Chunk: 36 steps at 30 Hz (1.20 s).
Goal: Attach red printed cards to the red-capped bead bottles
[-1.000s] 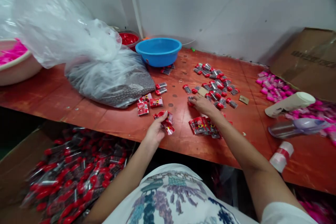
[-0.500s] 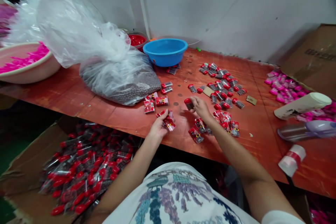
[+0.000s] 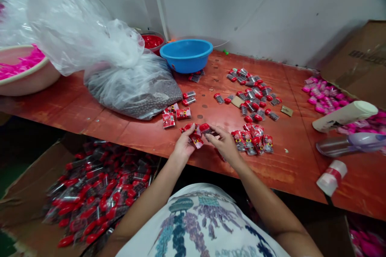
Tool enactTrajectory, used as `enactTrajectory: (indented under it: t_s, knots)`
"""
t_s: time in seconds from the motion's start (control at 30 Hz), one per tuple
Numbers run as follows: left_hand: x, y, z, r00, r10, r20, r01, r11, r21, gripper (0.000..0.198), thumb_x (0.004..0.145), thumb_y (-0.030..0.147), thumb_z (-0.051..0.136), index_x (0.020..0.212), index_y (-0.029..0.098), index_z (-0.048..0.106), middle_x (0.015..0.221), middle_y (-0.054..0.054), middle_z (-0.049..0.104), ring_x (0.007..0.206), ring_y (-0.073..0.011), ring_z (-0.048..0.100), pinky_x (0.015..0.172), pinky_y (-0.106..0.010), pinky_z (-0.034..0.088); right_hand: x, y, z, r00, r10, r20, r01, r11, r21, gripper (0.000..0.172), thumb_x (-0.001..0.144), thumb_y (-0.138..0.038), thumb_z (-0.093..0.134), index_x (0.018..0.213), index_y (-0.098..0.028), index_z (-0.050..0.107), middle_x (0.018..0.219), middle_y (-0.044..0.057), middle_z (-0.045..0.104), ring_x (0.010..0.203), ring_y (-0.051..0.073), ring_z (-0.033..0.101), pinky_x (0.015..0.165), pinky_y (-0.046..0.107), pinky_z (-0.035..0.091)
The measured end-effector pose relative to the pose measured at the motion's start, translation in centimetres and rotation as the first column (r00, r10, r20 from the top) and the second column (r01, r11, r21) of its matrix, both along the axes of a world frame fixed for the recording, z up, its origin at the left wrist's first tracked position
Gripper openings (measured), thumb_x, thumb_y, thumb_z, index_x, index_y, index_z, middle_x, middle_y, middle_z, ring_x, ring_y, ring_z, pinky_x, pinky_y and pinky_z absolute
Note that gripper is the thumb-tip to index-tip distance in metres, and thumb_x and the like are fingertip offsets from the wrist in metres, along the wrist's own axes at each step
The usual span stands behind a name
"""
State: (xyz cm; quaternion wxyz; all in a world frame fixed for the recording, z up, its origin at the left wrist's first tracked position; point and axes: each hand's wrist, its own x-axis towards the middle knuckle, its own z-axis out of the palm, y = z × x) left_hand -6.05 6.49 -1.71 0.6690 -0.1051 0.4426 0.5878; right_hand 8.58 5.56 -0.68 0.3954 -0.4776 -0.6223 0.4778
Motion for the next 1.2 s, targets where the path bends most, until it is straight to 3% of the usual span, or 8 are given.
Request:
enactTrajectory:
  t_s: [0.17,0.33,0.47,0.67,0.87,0.97,1.1,1.2]
  knots:
    - [0.0,-0.2,0.6,1.0,0.01,0.003,-0.01,1.0,0.023,0.008,0.075,0.008,0.068,0.07,0.011,0.062,0.064,-0.004,0.068,0.055,-0.0137,0.064,0.059,-0.025,0.054,0.0,-0.4,-0.3,0.997,-0.036,0.065,0.033,0.999,0.037,0.039,0.084,-0.032,0.057,0.122,-0.026,0.061,0.101,0.004,0.066,0.083,0.016,0.06,0.071,0.028,0.049]
    - [0.2,-0.5,1.0,0.995,0.016,-0.095,-0.009,0.997,0.071,0.017,0.064,0.01,0.077,0.067,0.012,0.061,0.061,-0.002,0.066,0.052,-0.0139,0.062,0.062,-0.029,0.054,0.2,-0.8,0.1,0.997,0.075,-0.01,-0.075,0.992,-0.098,0.039,0.082,-0.033,0.058,0.12,-0.027,0.063,0.098,0.002,0.067,0.073,0.014,0.06,0.064,0.026,0.048]
    - [0.6,-1.2,1.6,0.982,0.003,-0.187,0.039,0.975,0.219,0.028,0.052,0.013,0.084,0.072,0.011,0.064,0.067,-0.003,0.069,0.059,-0.0161,0.064,0.065,-0.031,0.054,0.2,-1.1,0.2,0.996,-0.005,-0.094,-0.009,0.989,-0.145,0.041,0.082,-0.033,0.058,0.122,-0.024,0.06,0.095,0.003,0.067,0.067,0.013,0.058,0.058,0.024,0.047]
    - [0.9,-1.9,2.3,0.936,0.005,-0.353,0.125,0.931,0.343,0.031,0.048,0.012,0.085,0.072,0.013,0.066,0.068,0.001,0.067,0.059,-0.0115,0.061,0.067,-0.026,0.051,0.7,-1.7,0.5,0.988,-0.001,-0.158,-0.013,0.996,-0.089,0.029,0.079,-0.032,0.064,0.106,-0.022,0.065,0.095,0.002,0.069,0.081,0.016,0.062,0.07,0.027,0.049]
    - [1.2,-2.2,2.9,0.853,0.014,-0.522,0.223,0.894,0.388,0.03,0.052,0.017,0.084,0.075,0.014,0.065,0.068,0.001,0.064,0.059,-0.0114,0.06,0.062,-0.024,0.05,1.0,-2.4,0.6,0.995,-0.048,-0.092,0.051,0.998,0.028,0.03,0.081,-0.032,0.063,0.11,-0.026,0.066,0.1,0.002,0.069,0.086,0.018,0.062,0.08,0.032,0.048]
    - [1.1,-2.2,3.2,0.849,-0.029,-0.527,0.256,0.896,0.362,0.031,0.051,0.017,0.085,0.076,0.014,0.065,0.068,0.001,0.065,0.059,-0.0115,0.06,0.063,-0.024,0.05,0.8,-2.8,0.5,0.974,-0.123,-0.189,0.115,0.992,-0.053,0.03,0.08,-0.034,0.065,0.108,-0.025,0.065,0.099,0.004,0.069,0.088,0.019,0.064,0.082,0.033,0.05]
    - [0.9,-2.0,3.6,0.892,-0.106,-0.439,0.282,0.89,0.358,0.039,0.045,0.011,0.086,0.079,0.014,0.067,0.071,-0.001,0.068,0.063,-0.0141,0.063,0.067,-0.027,0.052,0.7,-3.0,0.4,0.902,-0.213,-0.376,0.122,0.96,-0.251,0.031,0.075,-0.036,0.069,0.102,-0.022,0.062,0.092,0.004,0.071,0.077,0.017,0.065,0.064,0.028,0.051]
    - [1.0,-2.1,3.8,0.909,-0.11,-0.403,0.273,0.886,0.375,0.048,0.043,0.008,0.086,0.087,0.015,0.068,0.077,-0.002,0.07,0.067,-0.0155,0.065,0.072,-0.029,0.053,0.8,-3.1,0.6,0.874,-0.244,-0.421,0.116,0.945,-0.306,0.03,0.074,-0.036,0.07,0.098,-0.021,0.062,0.089,0.003,0.071,0.073,0.016,0.064,0.056,0.024,0.048]
